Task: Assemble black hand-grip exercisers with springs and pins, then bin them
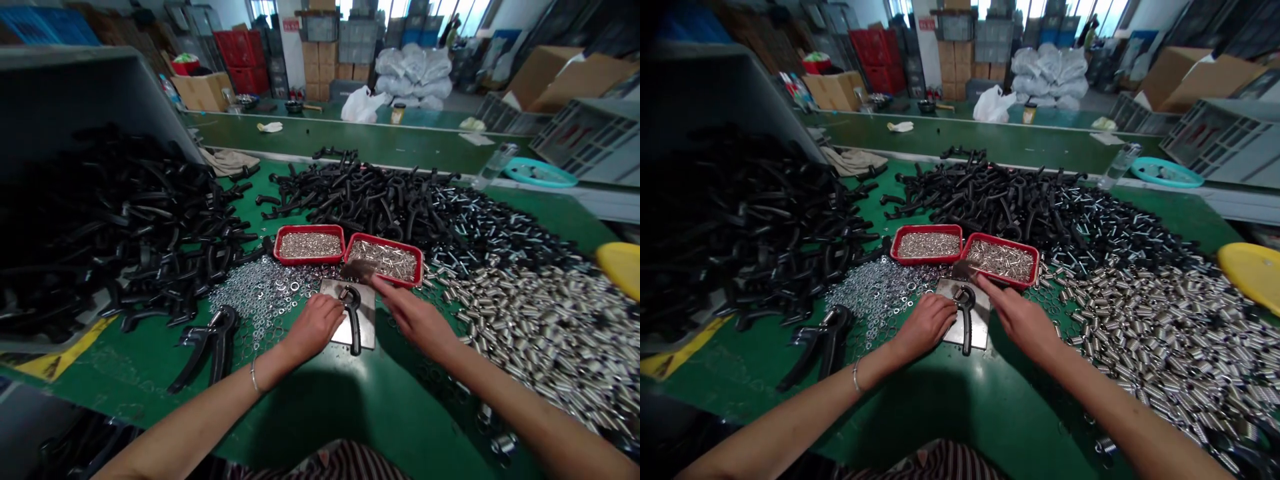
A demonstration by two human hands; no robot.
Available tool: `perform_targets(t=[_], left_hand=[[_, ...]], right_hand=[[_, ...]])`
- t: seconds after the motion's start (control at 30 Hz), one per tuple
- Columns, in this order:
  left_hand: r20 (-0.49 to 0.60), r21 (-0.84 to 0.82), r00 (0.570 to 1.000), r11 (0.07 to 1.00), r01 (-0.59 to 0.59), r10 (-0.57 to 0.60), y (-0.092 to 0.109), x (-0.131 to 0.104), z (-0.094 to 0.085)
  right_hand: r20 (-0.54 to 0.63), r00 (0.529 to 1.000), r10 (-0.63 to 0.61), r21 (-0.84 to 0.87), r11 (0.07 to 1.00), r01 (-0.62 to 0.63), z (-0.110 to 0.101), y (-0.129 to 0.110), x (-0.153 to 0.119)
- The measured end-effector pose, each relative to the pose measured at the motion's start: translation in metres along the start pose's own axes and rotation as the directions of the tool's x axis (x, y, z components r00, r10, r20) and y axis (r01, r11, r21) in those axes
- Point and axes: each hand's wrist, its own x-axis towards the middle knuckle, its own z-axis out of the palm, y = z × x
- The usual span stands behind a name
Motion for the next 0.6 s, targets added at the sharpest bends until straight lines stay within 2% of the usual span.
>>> perform_targets(t=[0.07,0.1,0.2,0.27,0.37,0.47,0.53,0.6], left_hand=[[0.001,0.005,1.0,1.0,0.013,-0.013,0.002,-0.004,0.003],[-0.003,0.004,1.0,1.0,0.022,-0.022,0.003,-0.005,0.005],[-0.019,-0.012,0.999,0.999,0.035,-0.035,0.003,-0.003,0.007],[-0.023,-0.037,0.998,0.998,0.053,-0.054,0.003,-0.002,0.004],[-0.039,-0.071,0.985,0.984,0.165,-0.168,0.004,-0.004,-0.008],[-0.07,-0.021,0.935,0.938,0.346,-0.347,0.008,-0.01,-0.015],[-0.049,0.044,0.914,0.913,0.406,-0.404,0.015,-0.014,-0.013],[-0.004,0.103,0.908,0.903,0.418,-0.42,0.022,-0.014,-0.007]], right_hand=[[0.127,0.992,-0.003,-0.031,0.999,0.006,0.002,0.003,0.008],[0.141,0.99,-0.006,-0.024,1.0,0.01,0.003,0.003,0.011],[0.05,0.998,-0.025,-0.006,1.0,0.025,0.002,0.003,0.015],[0.054,0.999,-0.01,-0.038,0.999,0.012,0.001,0.002,0.011],[0.166,0.986,-0.029,-0.046,0.998,0.037,-0.001,0.0,-0.002],[0.133,0.988,-0.078,-0.018,0.997,0.081,0.001,-0.003,-0.017],[0.124,0.991,-0.046,-0.034,0.998,0.05,0.004,-0.005,-0.023],[0.192,0.981,0.018,-0.016,1.0,-0.016,0.005,-0.005,-0.023]])
